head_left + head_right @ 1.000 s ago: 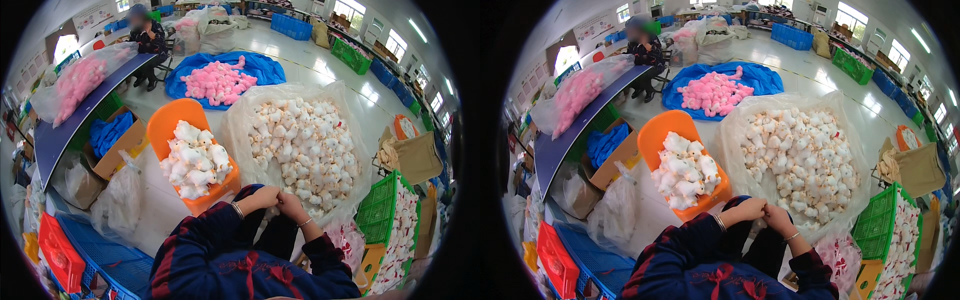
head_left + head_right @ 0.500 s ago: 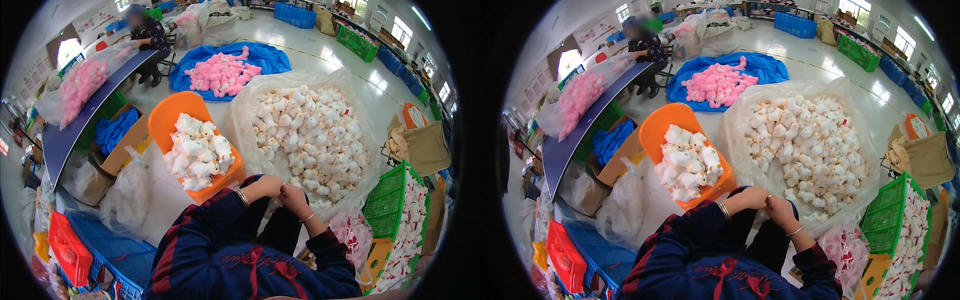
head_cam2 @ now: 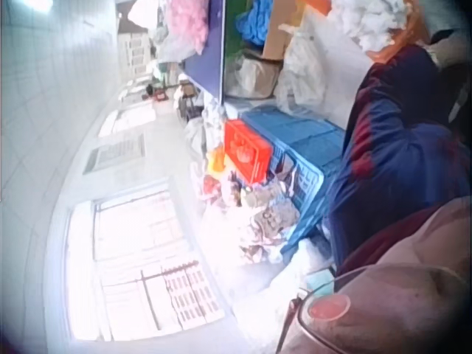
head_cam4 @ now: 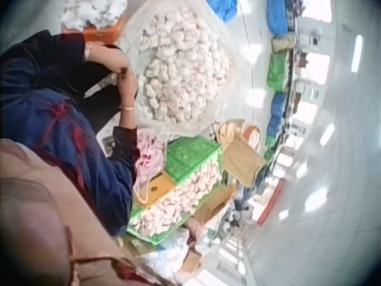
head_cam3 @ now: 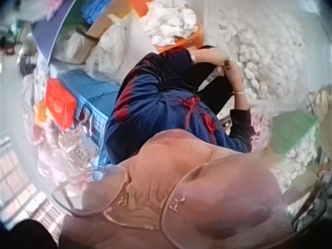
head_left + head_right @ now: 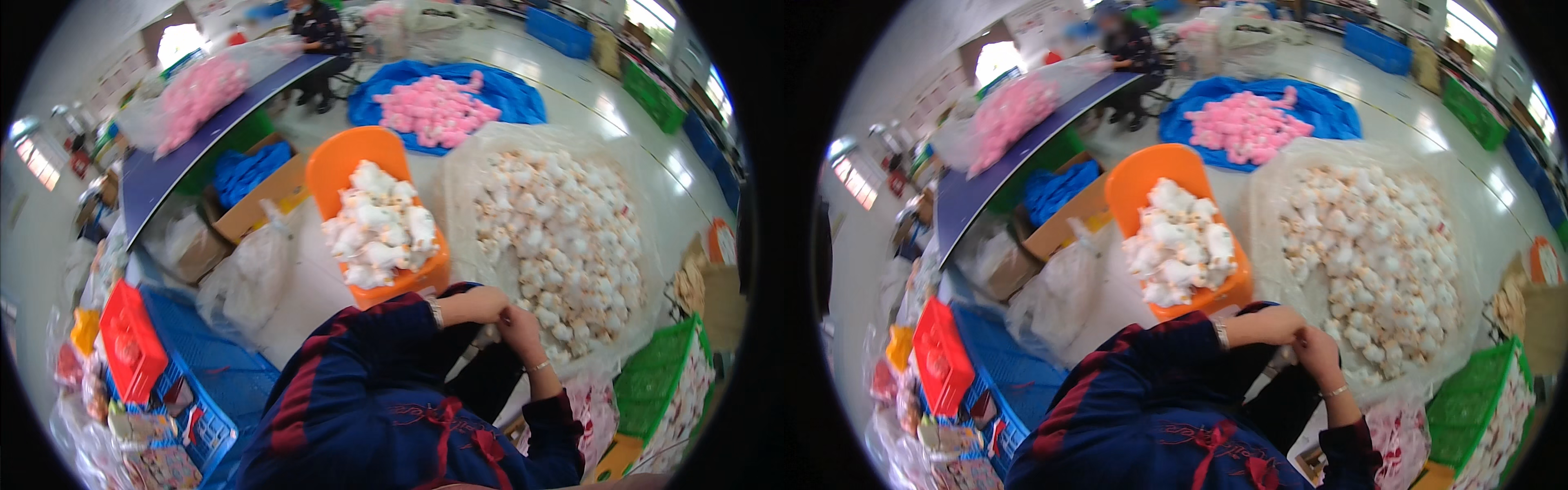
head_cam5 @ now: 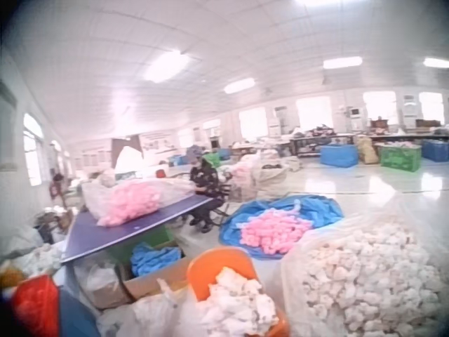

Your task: The person ties a red ribbon around the neck of small white stuffed animals. They pick up each toy from a large pile, tie the ribbon, and place the finished items into an orange bin. The process is repeated for multiple toys.

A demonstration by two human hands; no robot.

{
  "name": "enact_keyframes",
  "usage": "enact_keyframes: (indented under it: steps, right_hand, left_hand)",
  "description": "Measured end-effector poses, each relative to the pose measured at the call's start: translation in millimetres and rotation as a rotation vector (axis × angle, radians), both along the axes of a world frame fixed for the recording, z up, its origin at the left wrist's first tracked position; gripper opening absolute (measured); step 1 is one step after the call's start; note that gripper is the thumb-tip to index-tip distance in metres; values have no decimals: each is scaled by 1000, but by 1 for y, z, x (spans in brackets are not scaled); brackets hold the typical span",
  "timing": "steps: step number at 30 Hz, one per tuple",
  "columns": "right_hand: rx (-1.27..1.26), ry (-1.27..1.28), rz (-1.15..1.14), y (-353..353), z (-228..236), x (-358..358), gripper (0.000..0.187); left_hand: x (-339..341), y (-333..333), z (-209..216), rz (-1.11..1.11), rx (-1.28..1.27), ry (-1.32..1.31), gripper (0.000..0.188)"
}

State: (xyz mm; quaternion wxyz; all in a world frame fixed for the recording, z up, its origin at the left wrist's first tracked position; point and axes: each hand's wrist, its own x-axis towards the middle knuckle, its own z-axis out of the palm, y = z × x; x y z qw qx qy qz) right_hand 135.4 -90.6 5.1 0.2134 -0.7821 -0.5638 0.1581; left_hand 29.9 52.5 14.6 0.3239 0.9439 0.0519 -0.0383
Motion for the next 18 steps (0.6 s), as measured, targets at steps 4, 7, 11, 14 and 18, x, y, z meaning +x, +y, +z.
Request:
enact_keyframes:
  steps: [4, 7, 11, 14, 18]
  right_hand:
    - [16, -10, 26, 3, -6, 6, 16]
    - [0, -11, 30, 5, 1, 2, 16]
    - [-51, -52, 58, 9, 3, 5, 17]
    - [-25, -21, 58, 7, -1, 6, 20]
    - [-39, -28, 48, 5, -4, 7, 18]
  left_hand:
    - [2, -1, -3, 70, 79, -47, 17]
    - [-4, 1, -4, 81, 121, -39, 16]
    - [-13, 8, -7, 109, 153, -8, 15]
    - [-25, 21, 6, 142, 204, 36, 16]
    - [-25, 15, 43, 366, 129, -127, 25]
